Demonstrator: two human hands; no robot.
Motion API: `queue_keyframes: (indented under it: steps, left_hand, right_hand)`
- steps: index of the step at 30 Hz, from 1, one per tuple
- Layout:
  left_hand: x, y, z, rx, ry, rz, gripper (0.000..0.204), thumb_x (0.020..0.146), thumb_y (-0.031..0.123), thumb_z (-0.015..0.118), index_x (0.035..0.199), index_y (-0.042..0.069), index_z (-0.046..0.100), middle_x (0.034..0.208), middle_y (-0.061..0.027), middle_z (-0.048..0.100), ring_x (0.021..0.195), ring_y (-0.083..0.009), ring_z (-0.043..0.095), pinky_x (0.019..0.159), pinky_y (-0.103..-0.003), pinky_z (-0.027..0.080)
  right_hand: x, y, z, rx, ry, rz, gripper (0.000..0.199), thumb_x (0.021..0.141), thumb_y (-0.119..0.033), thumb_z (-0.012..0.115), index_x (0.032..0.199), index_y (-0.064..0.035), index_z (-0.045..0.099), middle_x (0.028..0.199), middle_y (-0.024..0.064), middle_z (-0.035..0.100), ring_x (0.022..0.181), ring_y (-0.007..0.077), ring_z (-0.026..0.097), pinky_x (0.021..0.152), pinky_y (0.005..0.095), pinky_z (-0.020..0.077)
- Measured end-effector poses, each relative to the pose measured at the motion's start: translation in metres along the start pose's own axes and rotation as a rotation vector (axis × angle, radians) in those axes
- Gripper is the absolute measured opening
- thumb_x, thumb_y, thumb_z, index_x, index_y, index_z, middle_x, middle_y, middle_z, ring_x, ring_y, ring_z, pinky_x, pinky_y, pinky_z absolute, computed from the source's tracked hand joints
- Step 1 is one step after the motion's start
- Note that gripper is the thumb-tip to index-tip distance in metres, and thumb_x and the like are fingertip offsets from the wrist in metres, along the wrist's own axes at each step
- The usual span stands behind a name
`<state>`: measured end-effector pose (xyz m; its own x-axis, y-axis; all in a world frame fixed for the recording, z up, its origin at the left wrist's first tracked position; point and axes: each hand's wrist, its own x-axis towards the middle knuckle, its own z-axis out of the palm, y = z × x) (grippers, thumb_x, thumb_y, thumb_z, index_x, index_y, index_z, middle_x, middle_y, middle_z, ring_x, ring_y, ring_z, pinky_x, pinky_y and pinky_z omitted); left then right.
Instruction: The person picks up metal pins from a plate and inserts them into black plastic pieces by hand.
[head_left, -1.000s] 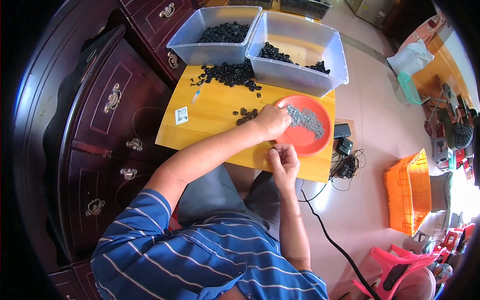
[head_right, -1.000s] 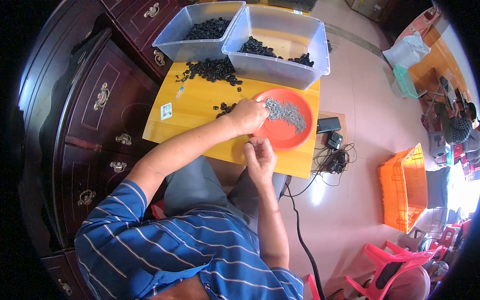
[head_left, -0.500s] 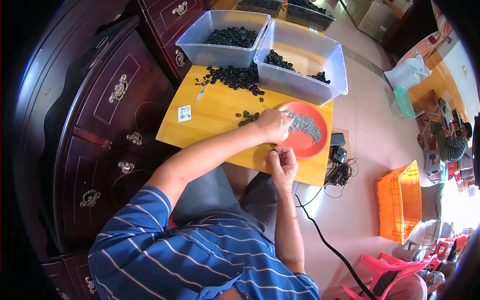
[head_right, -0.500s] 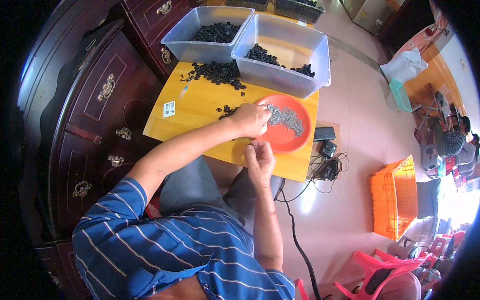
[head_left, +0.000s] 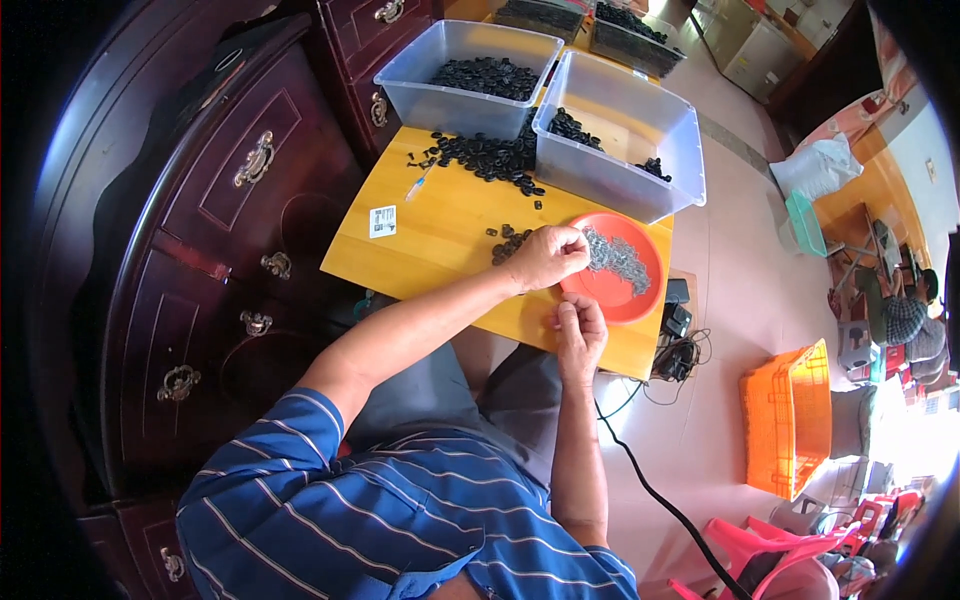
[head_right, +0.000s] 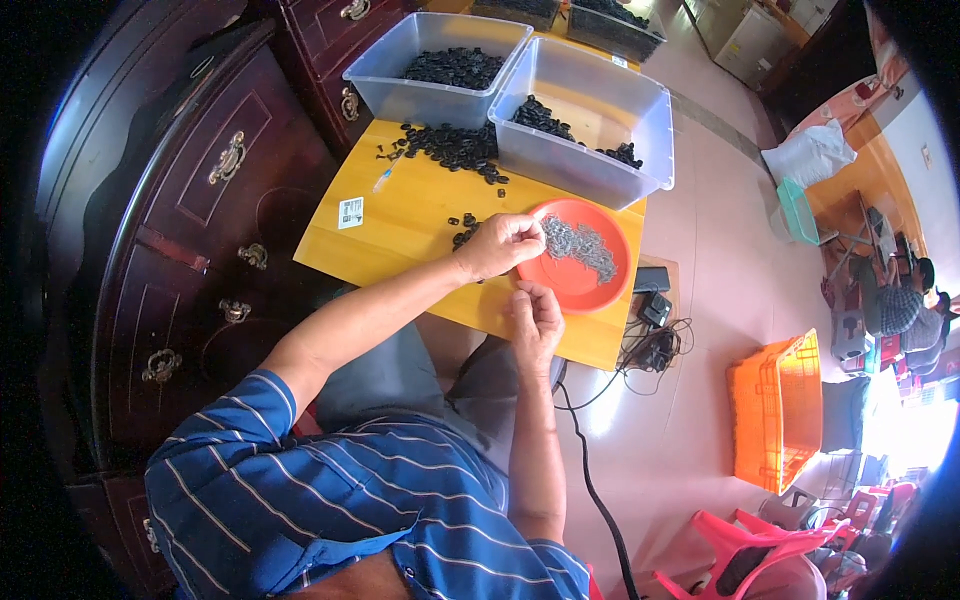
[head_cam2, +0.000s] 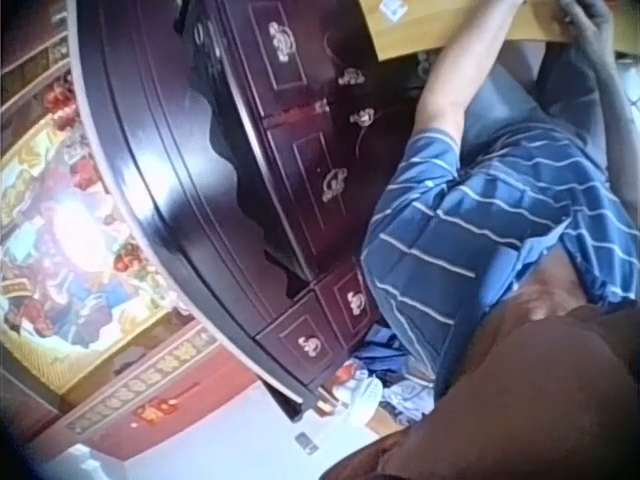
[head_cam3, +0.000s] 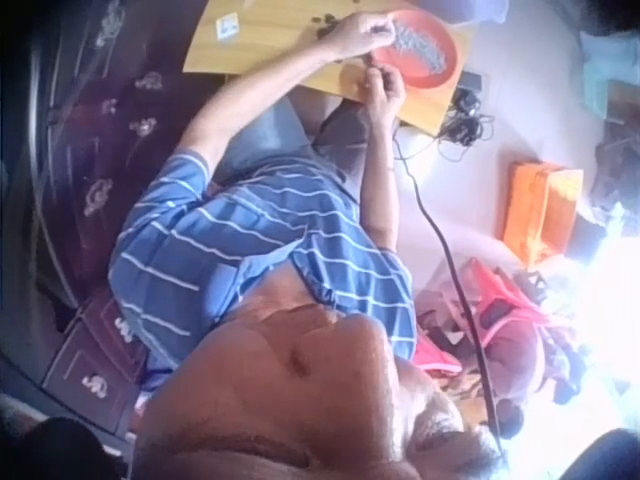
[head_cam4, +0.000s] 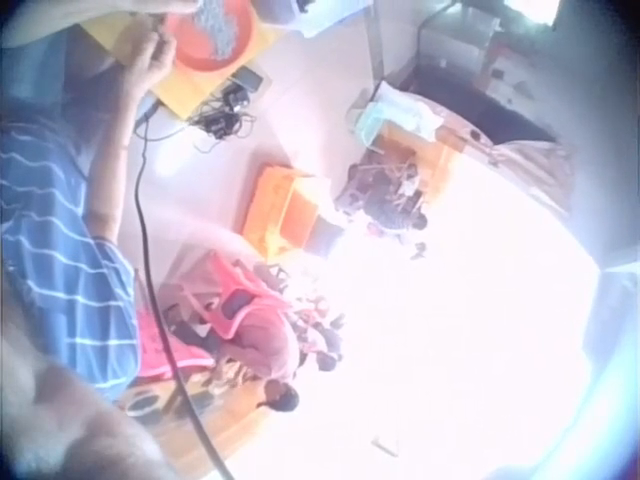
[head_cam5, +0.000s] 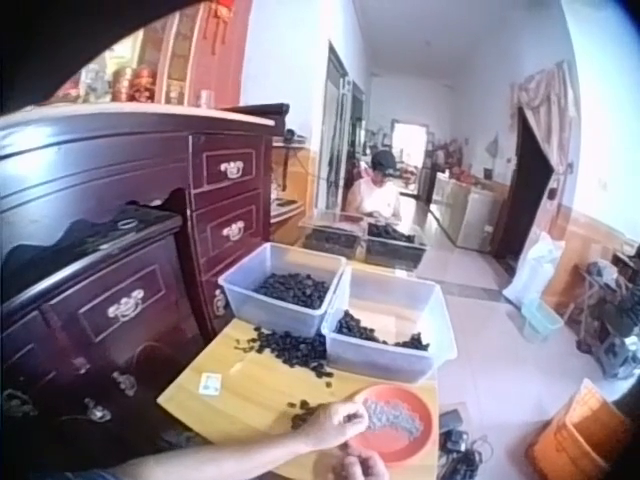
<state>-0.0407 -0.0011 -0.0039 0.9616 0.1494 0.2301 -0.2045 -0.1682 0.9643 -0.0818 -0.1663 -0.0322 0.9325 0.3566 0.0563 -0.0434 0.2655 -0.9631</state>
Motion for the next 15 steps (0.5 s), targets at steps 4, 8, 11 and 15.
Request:
queue_keyframes:
  steps: [4,8,11,15]
  left_hand:
    - [-0.004,-0.001,0.002,-0.04,-0.025,-0.064,0.01,0.091,0.01,0.067,0.084,0.003,0.066,0.08,0.0051,0.062,0.074,-0.0029,0.053,0.068,-0.023,0.047]
    - [-0.01,0.0,0.007,-0.141,-0.105,-0.092,0.008,0.091,0.008,0.065,0.085,0.003,0.067,0.08,0.0036,0.063,0.074,-0.0034,0.055,0.068,-0.024,0.047]
    - [-0.018,0.0,0.01,-0.174,-0.152,-0.069,0.009,0.091,0.008,0.065,0.084,0.002,0.066,0.08,0.0026,0.064,0.074,-0.0046,0.057,0.067,-0.024,0.048]
    - [-0.033,0.019,0.011,0.002,-0.125,0.005,0.009,0.09,0.009,0.065,0.083,0.002,0.064,0.07,0.0003,0.063,0.066,-0.0054,0.057,0.062,-0.026,0.049]
  right_hand:
    - [0.004,0.007,-0.004,0.02,0.018,-0.001,0.013,0.102,-0.012,0.062,0.108,-0.0014,0.065,0.086,0.0002,0.065,0.072,0.0071,0.059,0.068,0.0214,0.0498]
    - [0.007,0.003,-0.006,0.156,0.09,0.073,0.015,0.102,-0.017,0.063,0.107,-0.003,0.066,0.084,0.0012,0.065,0.07,0.0076,0.059,0.064,0.0225,0.0504]
    - [0.01,0.0,-0.008,0.299,0.08,0.135,0.015,0.102,-0.017,0.063,0.108,-0.0038,0.066,0.084,0.0015,0.066,0.069,0.0078,0.059,0.063,0.0226,0.0506]
    - [0.011,-0.006,-0.017,0.39,0.056,0.208,0.015,0.105,-0.019,0.058,0.107,-0.0048,0.064,0.081,0.0004,0.064,0.068,0.008,0.06,0.063,0.0227,0.051]
